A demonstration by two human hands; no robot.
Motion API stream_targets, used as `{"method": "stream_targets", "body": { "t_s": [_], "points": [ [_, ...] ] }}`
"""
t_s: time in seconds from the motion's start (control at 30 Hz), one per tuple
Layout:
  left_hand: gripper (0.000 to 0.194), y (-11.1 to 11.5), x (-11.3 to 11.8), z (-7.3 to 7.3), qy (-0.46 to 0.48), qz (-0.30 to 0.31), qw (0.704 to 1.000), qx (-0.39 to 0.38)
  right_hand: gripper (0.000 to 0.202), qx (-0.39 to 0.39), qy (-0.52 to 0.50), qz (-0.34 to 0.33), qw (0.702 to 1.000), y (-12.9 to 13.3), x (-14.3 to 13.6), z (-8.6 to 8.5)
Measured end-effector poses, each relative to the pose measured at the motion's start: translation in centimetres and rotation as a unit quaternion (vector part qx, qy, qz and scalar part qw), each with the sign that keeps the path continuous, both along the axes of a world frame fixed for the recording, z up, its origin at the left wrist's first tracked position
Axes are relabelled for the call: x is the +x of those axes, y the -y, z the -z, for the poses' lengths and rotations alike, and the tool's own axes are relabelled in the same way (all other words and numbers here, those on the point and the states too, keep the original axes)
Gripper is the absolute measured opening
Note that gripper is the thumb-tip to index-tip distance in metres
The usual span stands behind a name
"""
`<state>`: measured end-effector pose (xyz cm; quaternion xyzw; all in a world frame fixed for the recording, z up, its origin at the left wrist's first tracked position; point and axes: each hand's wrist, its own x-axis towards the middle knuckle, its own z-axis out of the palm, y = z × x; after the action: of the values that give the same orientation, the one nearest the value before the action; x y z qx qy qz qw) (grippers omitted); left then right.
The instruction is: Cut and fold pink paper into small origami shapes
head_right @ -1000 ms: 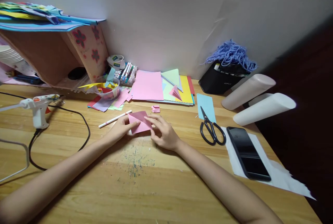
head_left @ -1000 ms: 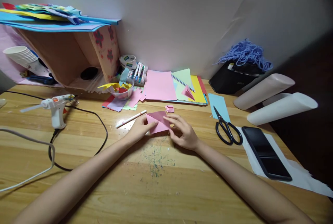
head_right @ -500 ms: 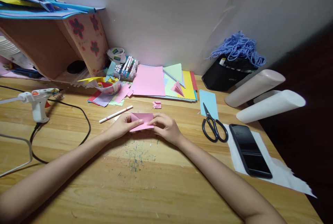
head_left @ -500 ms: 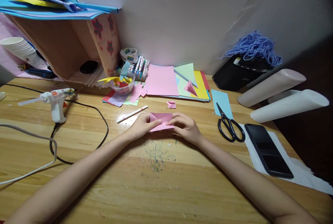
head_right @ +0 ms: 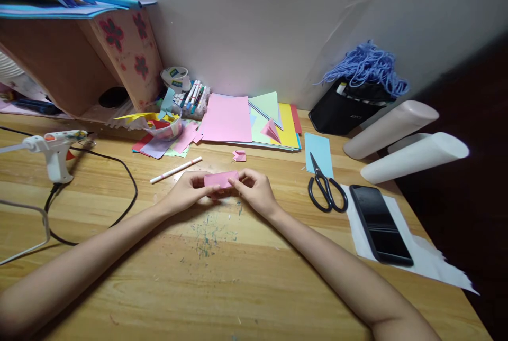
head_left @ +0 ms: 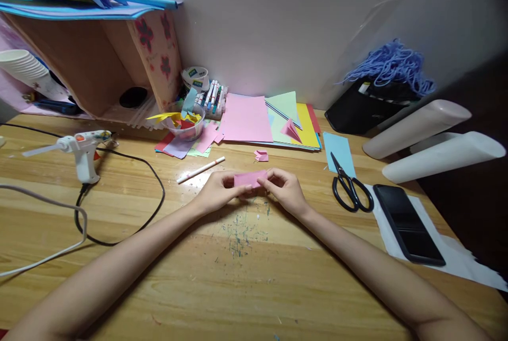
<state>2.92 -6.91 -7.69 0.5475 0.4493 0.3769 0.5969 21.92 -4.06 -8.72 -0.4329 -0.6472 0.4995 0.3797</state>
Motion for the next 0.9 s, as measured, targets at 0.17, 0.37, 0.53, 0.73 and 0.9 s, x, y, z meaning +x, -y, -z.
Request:
{"method": "stream_targets", "body": {
  "t_s": [0.17,0.37,0.53,0.73,0.9],
  "points": [
    [0.03,0.1,0.2,-0.27,-0.012,-0.024,0.999,-0.019,0.023,-0.025,-0.03,0.006,0.999,0.13,-0.1,0.03],
    [0.028,0.06,0.17,-0.03,-0.015,-0.023,0.999,-0.02,0.033,-0.067,-0.078,0.032,0.994,-0.27,-0.14,-0.03],
    [0.028,0.03,0.22,0.26,-0.055,-0.038,0.998,-0.007,0.023,-0.052,-0.037,0.035,0.997,-0.54,-0.01,0.21],
    [0.029,-0.04,0.04,0.19,-0.109,-0.046,0.993,0.028,0.022,-0.051,-0.035,0.038,0.997,-0.6,0.07,0.35],
    [0.026,-0.06,0.01,0.52,-0.076,-0.055,0.995,0.023,0.022,-0.058,-0.029,0.042,0.997,-0.61,0.06,0.48]
  ]
}}
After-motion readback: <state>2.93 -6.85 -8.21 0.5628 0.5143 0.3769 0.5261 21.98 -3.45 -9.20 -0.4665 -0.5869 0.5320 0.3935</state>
